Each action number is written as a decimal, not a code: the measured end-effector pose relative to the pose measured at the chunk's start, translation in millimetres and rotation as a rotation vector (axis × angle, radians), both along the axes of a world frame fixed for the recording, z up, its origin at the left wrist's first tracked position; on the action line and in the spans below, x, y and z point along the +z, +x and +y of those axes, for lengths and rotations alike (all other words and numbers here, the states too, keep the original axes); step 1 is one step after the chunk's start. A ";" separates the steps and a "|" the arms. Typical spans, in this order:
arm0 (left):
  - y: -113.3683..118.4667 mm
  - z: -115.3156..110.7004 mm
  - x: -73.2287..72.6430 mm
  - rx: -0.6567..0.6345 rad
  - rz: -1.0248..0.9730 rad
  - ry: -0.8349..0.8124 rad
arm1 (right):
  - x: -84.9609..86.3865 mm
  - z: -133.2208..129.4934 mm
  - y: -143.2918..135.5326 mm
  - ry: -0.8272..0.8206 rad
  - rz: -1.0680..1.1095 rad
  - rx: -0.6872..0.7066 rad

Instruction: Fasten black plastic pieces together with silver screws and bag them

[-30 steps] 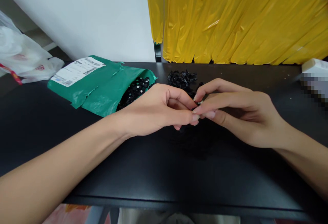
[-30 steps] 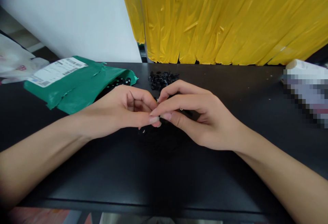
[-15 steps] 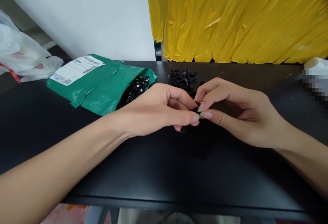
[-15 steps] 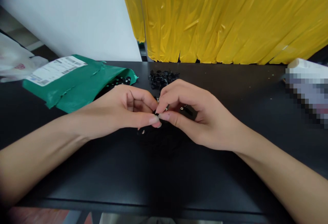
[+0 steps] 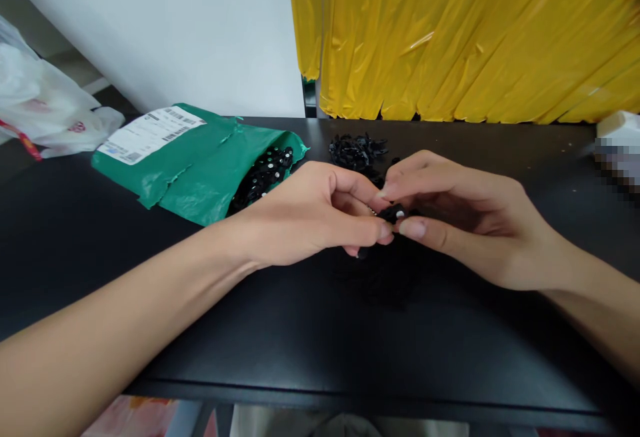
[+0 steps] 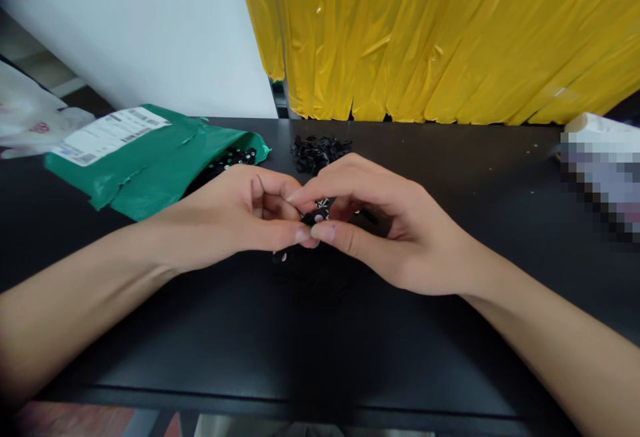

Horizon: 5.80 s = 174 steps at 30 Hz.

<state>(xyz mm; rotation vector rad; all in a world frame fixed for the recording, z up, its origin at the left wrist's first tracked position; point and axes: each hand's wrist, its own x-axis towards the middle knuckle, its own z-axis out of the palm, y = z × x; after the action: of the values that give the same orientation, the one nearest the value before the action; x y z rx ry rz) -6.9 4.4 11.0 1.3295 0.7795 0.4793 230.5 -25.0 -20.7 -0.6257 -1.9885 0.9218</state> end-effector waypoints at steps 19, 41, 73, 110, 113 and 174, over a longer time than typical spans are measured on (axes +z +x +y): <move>1.5 -1.1 -1.8 0.015 -0.031 -0.012 | -1.2 -0.2 -1.7 -0.018 0.068 -0.028; -10.8 6.3 -2.8 -0.210 -0.236 -0.366 | 3.2 -2.2 -2.6 -0.087 0.106 -0.041; 3.4 -5.3 -11.8 0.119 -0.139 0.205 | -4.7 1.8 -9.7 -0.413 0.407 0.083; 17.6 -24.3 -4.9 0.213 -0.420 0.233 | -6.8 -0.6 -14.1 -0.412 0.476 0.172; 16.3 -22.9 -9.8 0.156 -0.472 0.168 | -5.4 -2.4 -15.3 -0.423 0.488 0.220; 20.3 -29.6 -8.4 0.217 -0.467 0.185 | -0.3 -8.7 -13.1 -0.525 0.421 0.260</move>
<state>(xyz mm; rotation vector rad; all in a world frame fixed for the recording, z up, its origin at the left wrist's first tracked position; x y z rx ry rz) 13.3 -25.1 2.6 1.2385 0.4973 1.0136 217.4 -33.7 -21.0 -0.4069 -1.4697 1.6164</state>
